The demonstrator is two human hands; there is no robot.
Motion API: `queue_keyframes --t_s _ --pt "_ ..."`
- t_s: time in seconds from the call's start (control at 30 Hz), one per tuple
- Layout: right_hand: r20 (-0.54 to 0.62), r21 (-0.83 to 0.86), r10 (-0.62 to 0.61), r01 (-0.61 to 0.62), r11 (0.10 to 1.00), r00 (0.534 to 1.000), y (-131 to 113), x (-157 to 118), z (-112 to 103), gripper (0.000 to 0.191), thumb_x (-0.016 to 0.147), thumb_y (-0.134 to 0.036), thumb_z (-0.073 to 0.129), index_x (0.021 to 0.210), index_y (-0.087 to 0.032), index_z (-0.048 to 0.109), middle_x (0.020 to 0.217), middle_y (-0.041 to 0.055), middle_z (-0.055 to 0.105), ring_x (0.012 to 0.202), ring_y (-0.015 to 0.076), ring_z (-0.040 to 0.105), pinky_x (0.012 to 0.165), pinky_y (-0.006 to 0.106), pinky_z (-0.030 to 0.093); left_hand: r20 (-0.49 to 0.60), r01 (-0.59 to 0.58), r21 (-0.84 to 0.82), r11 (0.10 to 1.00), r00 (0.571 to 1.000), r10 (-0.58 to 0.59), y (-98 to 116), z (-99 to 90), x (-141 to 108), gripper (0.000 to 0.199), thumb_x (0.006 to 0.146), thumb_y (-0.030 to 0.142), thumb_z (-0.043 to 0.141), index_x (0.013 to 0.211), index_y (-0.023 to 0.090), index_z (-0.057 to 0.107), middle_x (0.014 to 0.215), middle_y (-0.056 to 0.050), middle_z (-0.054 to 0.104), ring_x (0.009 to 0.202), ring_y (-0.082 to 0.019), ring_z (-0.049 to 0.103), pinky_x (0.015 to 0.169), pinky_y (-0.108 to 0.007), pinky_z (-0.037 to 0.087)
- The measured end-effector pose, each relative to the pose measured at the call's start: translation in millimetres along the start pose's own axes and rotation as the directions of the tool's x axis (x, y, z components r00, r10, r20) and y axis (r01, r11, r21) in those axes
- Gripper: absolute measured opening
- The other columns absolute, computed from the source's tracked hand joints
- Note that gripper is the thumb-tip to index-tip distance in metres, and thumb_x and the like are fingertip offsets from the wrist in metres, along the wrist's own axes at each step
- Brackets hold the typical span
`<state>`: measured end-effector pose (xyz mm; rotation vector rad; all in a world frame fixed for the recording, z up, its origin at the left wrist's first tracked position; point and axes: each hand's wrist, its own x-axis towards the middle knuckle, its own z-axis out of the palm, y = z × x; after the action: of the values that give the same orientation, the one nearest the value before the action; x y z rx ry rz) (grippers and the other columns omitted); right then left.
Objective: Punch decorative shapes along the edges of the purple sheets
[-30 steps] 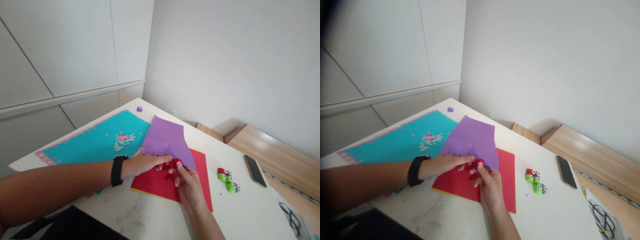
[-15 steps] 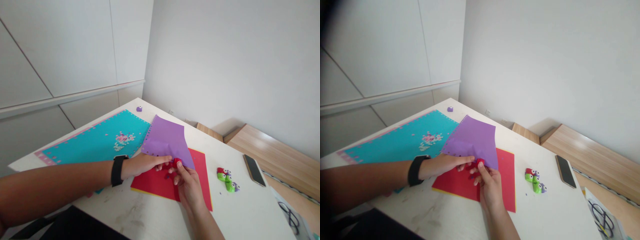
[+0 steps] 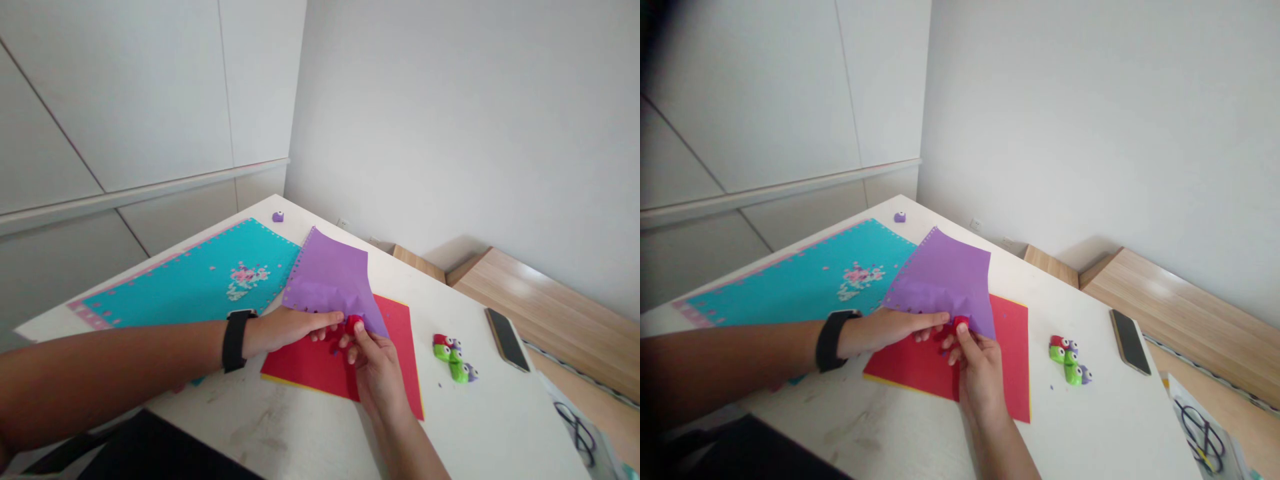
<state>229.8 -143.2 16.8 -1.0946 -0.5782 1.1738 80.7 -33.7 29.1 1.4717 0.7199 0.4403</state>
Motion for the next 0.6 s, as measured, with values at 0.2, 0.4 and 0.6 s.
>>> queue_keyframes --t_s 0.2,0.4,0.6 --pt "-0.015 -0.014 -0.012 0.012 1.0 1.0 2.8 1.7 -2.2 0.032 0.084 -0.042 0.082 0.067 -0.015 0.074 0.062 0.0032 0.067 0.051 0.0081 0.049 0.05 0.02 0.039 -0.01 0.025 0.019 1.0 1.0 -0.024 1.2 1.8 -1.6 0.056 0.082 0.071 0.063 0.061 0.019 0.064 0.058 -0.001 0.061 0.057 -0.016 0.054 0.06 -0.03 0.04" --pt "0.08 -0.021 0.01 -0.009 1.0 0.997 0.8 5.5 0.3 0.027 0.089 -0.041 0.076 0.092 -0.014 0.076 0.08 0.007 0.073 0.061 0.0104 0.06 0.047 0.017 0.042 -0.05 0.076 0.005 0.997 0.996 -0.076 -3.2 0.3 2.2 0.056 0.084 0.07 0.062 0.061 0.019 0.067 0.062 -0.001 0.064 0.06 -0.017 0.056 0.066 -0.03 0.042" --pt "0.107 0.037 0.014 -0.018 0.999 0.994 -3.1 6.7 -2.8 0.029 0.086 -0.037 0.08 0.107 -0.019 0.07 0.1 0.0077 0.073 0.075 0.0162 0.071 0.044 0.015 0.049 -0.096 0.065 -0.106 0.992 0.992 -0.076 -7.1 -2.3 5.7 0.05 0.083 0.067 0.066 0.066 0.02 0.07 0.059 0.0 0.062 0.059 -0.017 0.054 0.06 -0.029 0.038"
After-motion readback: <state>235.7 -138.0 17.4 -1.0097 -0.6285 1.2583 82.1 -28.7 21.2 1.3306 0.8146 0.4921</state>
